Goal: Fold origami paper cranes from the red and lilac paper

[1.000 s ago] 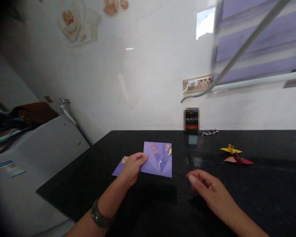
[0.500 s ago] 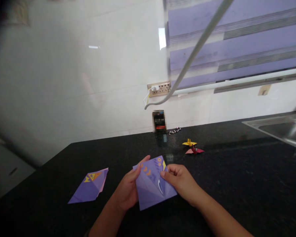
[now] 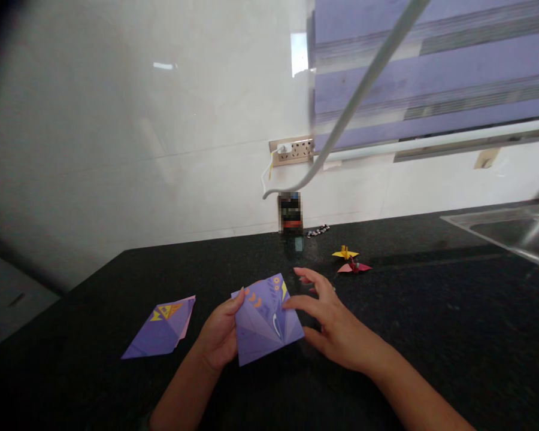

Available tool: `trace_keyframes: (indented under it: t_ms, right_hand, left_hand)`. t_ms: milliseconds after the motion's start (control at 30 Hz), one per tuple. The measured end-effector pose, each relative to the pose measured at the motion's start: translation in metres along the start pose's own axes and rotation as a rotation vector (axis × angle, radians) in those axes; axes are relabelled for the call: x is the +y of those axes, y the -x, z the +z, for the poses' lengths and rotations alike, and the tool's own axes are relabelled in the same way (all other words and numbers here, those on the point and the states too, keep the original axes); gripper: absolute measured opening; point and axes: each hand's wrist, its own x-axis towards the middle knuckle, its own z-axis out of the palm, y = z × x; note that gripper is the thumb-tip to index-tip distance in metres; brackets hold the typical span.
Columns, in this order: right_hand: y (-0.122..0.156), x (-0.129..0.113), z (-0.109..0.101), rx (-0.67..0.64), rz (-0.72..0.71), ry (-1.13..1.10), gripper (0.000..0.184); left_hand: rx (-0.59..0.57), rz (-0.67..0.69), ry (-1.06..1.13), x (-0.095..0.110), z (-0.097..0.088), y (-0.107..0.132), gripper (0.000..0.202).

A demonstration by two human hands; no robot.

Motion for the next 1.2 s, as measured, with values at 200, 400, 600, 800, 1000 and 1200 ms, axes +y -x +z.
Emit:
trace_keyframes:
  t_ms: [200,400,600,800,1000,1200]
  right_hand:
    - [-0.002,0.001,0.004,0.004,-0.012,-0.047,0.011]
    - [-0.003,-0.001,0.012,0.090,0.105,-0.196,0.013]
    - [-0.005,0.003,0.019,0.125,0.297,-0.396,0.019]
    - [-0.005,0.009,0.023,0.155,0.405,-0.399,0.020]
    - [-0.005,0.009,0.024,0.141,0.422,-0.394,0.020]
    - [-0.004,0.007,0.024,0.141,0.432,-0.421,0.020]
  left_hand:
    - [-0.093,0.000,-0.023,-0.007,-0.001,0.000,0.042]
    - [-0.218,-0.064,0.007,-0.008,0.005,0.009,0.048]
    - [-0.322,0.039,0.068,-0.012,0.007,0.014,0.060]
    - [-0.153,0.247,-0.175,-0.021,0.009,0.009,0.066]
    - [0.011,0.322,-0.334,-0.028,0.007,0.003,0.040]
    - [0.056,0.335,-0.353,-0.031,0.006,0.001,0.031]
